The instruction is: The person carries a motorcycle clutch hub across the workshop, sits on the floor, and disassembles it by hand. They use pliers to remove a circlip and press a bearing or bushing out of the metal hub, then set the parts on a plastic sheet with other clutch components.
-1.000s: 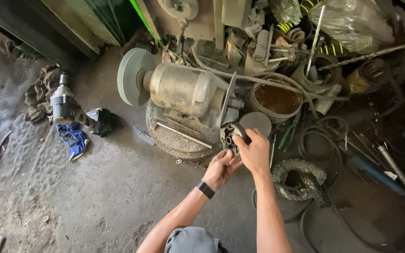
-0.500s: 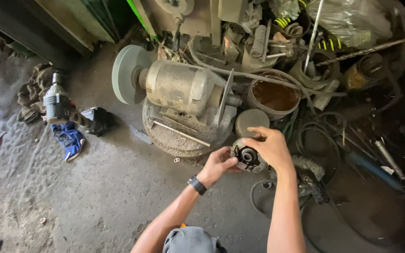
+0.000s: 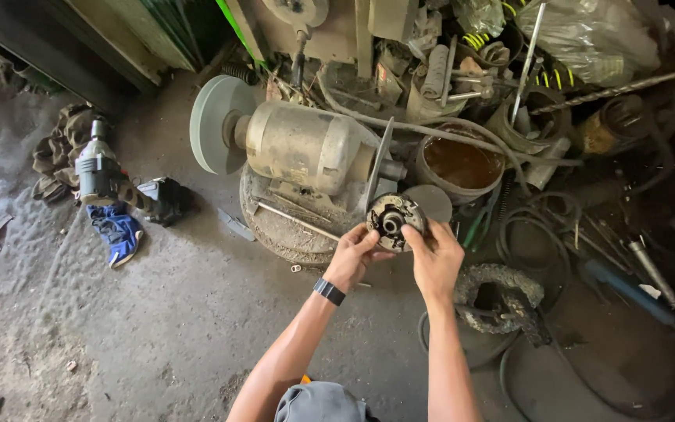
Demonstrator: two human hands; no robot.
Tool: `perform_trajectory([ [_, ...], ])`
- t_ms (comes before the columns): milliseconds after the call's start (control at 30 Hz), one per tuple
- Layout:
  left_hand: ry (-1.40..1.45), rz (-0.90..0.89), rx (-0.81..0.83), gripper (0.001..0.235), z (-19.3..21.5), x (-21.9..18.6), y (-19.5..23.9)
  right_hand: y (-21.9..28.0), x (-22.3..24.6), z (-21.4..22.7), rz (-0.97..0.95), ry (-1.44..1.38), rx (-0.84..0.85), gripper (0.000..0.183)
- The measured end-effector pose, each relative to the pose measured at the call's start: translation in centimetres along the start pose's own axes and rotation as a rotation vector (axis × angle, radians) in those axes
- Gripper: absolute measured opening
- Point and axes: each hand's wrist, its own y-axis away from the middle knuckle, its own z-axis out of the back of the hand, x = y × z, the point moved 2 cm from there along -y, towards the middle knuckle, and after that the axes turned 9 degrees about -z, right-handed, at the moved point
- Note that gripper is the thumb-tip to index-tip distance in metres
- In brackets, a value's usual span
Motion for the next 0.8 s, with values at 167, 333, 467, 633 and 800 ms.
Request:
perform_trajectory([
  [167,0.03,0.073,-0.094,0.035,0.2,1.0,1.2,-0.6,1.3,-0.9,0.037,0.168,-0.023,0.027],
  [333,0.188,0.131,-0.192,0.033,-1.7,1.7,3.4,-2.3,2.3,-1.6,0.093,0.405,0.035,0.031],
  [467,0.265,0.114,-0.232,0.036,-3.2,1.0,5.4,-4.0,1.4,-1.2,0.008,0.555,0.218,0.037],
  [633,0.074,0.057,-0.16,0.04,-2.3,-1.4,6.4,-2.4,-3.9,1.2,-0.534,0.257,0.363,0.047],
  [800,0.041,0.161,0.041,0.043,-2.3,-1.4,5.9,0.3,-15.3,1.0,-0.739,-1.072,0.703,0.087],
])
